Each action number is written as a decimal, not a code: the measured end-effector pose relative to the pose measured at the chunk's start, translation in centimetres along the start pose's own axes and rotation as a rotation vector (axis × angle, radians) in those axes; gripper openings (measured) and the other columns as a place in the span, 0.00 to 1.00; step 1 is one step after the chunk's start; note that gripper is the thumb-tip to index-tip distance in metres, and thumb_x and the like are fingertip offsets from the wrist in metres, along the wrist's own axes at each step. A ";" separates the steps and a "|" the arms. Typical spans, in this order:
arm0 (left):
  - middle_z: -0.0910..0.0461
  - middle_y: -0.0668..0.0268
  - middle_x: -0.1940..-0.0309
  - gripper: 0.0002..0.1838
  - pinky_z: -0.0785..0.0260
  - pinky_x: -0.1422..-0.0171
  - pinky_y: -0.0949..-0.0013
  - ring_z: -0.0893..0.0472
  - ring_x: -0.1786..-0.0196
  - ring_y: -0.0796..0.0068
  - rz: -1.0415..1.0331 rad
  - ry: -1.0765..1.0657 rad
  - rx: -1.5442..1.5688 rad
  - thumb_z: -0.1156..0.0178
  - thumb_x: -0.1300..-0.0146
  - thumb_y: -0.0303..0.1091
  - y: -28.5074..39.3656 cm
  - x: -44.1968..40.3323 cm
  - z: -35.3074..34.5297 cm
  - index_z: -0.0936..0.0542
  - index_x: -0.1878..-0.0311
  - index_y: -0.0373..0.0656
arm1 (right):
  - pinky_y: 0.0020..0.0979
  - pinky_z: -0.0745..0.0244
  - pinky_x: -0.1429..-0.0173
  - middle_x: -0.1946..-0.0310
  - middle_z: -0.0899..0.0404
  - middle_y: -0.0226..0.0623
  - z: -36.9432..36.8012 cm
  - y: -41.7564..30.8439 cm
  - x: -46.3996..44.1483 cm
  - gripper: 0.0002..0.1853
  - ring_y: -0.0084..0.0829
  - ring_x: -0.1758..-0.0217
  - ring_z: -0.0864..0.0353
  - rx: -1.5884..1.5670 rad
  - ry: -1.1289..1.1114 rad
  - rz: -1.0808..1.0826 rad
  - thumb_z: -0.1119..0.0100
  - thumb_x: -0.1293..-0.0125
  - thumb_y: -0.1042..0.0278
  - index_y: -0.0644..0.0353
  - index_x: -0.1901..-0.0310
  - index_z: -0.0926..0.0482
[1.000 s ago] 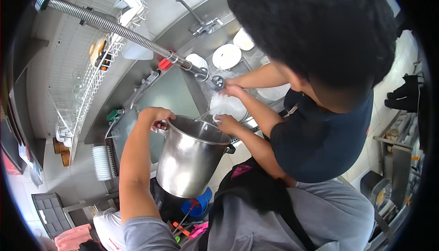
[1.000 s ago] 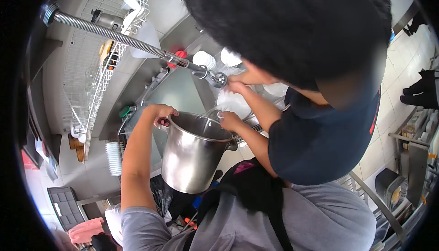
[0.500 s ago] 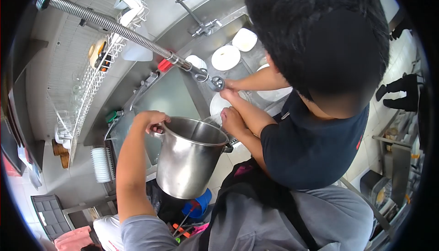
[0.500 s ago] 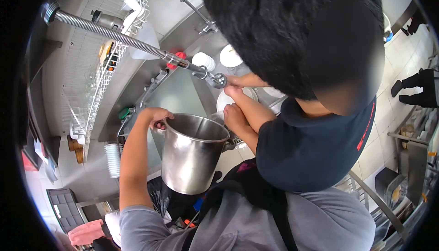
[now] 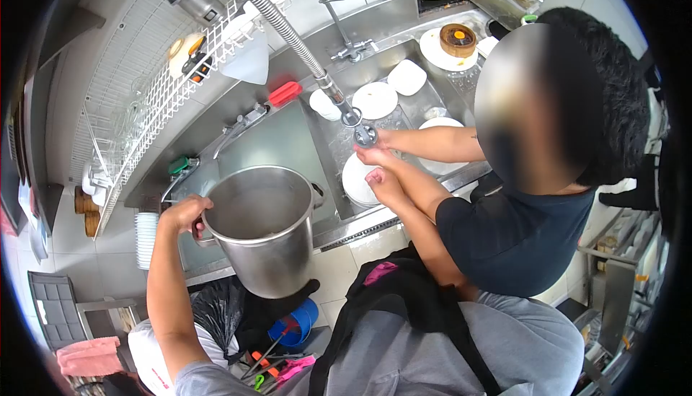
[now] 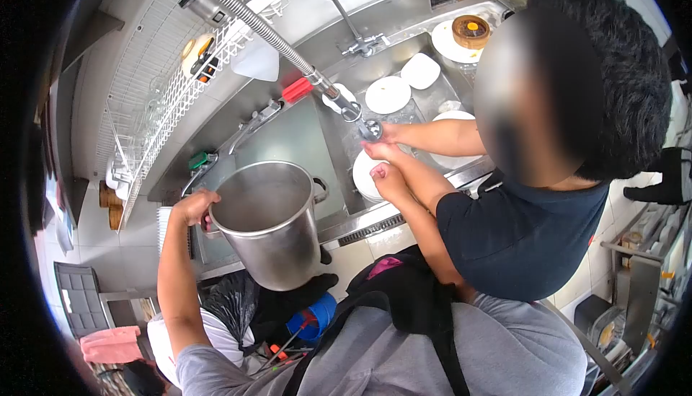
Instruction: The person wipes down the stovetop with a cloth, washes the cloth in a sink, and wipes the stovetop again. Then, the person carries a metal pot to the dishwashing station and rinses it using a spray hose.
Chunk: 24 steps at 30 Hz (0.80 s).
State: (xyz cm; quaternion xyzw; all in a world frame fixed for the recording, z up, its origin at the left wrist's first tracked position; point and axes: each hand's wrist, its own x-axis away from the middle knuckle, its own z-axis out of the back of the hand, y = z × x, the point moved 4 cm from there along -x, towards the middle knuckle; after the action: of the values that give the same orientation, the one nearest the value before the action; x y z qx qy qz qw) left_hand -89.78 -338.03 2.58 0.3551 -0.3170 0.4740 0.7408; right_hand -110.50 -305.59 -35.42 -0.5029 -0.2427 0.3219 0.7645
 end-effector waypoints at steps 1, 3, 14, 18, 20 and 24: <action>0.33 0.66 0.83 0.14 0.32 0.82 0.62 0.32 0.83 0.74 -0.004 0.000 0.010 0.48 0.38 0.38 -0.2 -0.2 0.2 0.28 0.70 0.34 | 0.40 0.31 0.37 0.45 0.24 0.50 0.4 -2.1 0.7 0.19 0.39 0.42 0.24 -0.340 0.044 -0.169 0.47 0.32 0.66 0.60 0.41 0.27; 0.32 0.65 0.84 0.15 0.29 0.81 0.59 0.32 0.84 0.72 -0.057 0.121 -0.030 0.49 0.39 0.38 -0.6 -0.6 1.5 0.28 0.70 0.32 | 0.39 0.28 0.40 0.48 0.23 0.43 -0.2 -4.0 0.9 0.17 0.35 0.44 0.25 -0.676 0.091 -0.340 0.49 0.31 0.70 0.63 0.42 0.29; 0.27 0.56 0.78 0.19 0.26 0.78 0.60 0.25 0.80 0.64 -0.253 0.401 0.055 0.49 0.40 0.41 -2.6 -2.4 0.0 0.28 0.62 0.28 | 0.36 0.30 0.41 0.36 0.32 0.41 1.2 -1.8 -4.0 0.23 0.35 0.39 0.30 -1.252 0.525 -0.478 0.59 0.30 0.74 0.58 0.34 0.34; 0.28 0.57 0.79 0.17 0.28 0.81 0.61 0.26 0.83 0.64 -0.238 0.500 0.298 0.49 0.41 0.40 -2.1 0.6 -3.3 0.29 0.64 0.31 | 0.34 0.29 0.47 0.42 0.28 0.38 1.9 -1.3 -4.2 0.20 0.32 0.46 0.27 -1.259 0.559 -0.543 0.57 0.32 0.73 0.56 0.38 0.31; 0.28 0.58 0.79 0.16 0.30 0.82 0.63 0.27 0.84 0.66 -0.266 0.506 0.381 0.49 0.41 0.40 -3.9 -0.3 -4.4 0.29 0.64 0.33 | 0.33 0.27 0.50 0.48 0.24 0.36 2.5 0.3 -3.7 0.19 0.30 0.53 0.24 -1.213 0.599 -0.577 0.55 0.33 0.73 0.56 0.40 0.30; 0.29 0.63 0.81 0.13 0.35 0.84 0.68 0.30 0.86 0.73 -0.289 0.530 0.558 0.49 0.41 0.39 -5.2 -1.2 -7.0 0.28 0.64 0.36 | 0.33 0.23 0.48 0.54 0.22 0.38 1.8 0.9 -5.9 0.12 0.29 0.56 0.23 -1.454 0.384 -0.604 0.51 0.31 0.69 0.59 0.48 0.28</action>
State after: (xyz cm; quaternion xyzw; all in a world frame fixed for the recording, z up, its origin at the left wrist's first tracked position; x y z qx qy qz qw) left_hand -84.40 -334.34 -3.42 0.4491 0.0785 0.5077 0.7311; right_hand -115.95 -308.59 -35.90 -0.8334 -0.3811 -0.2285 0.3288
